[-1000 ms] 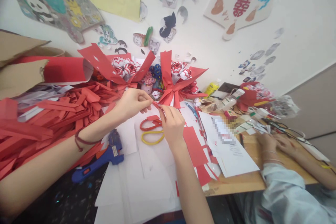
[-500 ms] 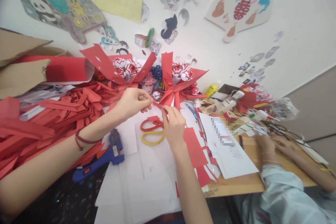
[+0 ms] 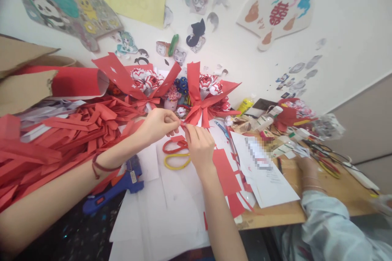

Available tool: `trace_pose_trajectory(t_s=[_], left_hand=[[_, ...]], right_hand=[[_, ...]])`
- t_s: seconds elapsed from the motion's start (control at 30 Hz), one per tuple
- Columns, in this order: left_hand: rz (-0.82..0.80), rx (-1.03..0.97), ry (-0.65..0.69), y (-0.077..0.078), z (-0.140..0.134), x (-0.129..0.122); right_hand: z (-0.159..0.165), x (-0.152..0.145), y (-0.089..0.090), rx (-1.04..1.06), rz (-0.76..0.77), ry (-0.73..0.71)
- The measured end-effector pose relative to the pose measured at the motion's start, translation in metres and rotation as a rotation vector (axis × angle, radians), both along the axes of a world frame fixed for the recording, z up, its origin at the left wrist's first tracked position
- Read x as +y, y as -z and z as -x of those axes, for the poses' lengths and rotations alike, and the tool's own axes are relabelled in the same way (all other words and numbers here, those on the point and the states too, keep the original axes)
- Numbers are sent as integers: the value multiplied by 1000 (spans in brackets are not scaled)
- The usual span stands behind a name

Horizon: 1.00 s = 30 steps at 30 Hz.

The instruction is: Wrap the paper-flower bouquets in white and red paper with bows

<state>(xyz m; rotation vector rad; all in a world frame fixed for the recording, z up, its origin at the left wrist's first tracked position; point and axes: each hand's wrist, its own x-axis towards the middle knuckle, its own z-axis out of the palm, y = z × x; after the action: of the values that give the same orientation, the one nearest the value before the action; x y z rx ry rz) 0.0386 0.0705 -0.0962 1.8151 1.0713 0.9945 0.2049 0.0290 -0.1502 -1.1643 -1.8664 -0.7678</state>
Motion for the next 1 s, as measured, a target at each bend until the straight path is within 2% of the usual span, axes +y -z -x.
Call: trace_pose_trajectory(t_s=[0.1, 0.2, 0.27, 0.33, 0.4, 0.5, 0.57, 0.63, 0.77, 0.9, 1.0], left_hand=[[-6, -21, -4, -3, 0, -2], [0, -49, -15, -6, 2, 0], [-14, -50, 7, -9, 6, 3], [-64, -33, 71, -11, 11, 7], [-121, -7, 171, -13, 14, 9], [-172, 30, 293, -14, 16, 10], [-189, 48, 327, -15, 16, 9], [-208, 73, 334, -16, 16, 8], [-251, 124, 314, -17, 16, 8], [-260, 132, 319, -14, 16, 10], [-274, 153, 309, -14, 15, 10]], right_hand=[[-1, 1, 1, -77, -76, 14], [-2, 1, 2, -62, -96, -7], [0, -1, 1, 55, -91, -57], [2, -2, -2, 295, -49, -98], [4, -1, -7, 605, 59, -137], [2, 2, -12, 967, 405, -333], [0, 5, -12, 1082, 659, -504], [-3, 5, -10, 1129, 829, -607], [-6, 3, -8, 1180, 944, -653], [-5, 2, -9, 1225, 953, -634], [-2, 1, -9, 1181, 927, -605]])
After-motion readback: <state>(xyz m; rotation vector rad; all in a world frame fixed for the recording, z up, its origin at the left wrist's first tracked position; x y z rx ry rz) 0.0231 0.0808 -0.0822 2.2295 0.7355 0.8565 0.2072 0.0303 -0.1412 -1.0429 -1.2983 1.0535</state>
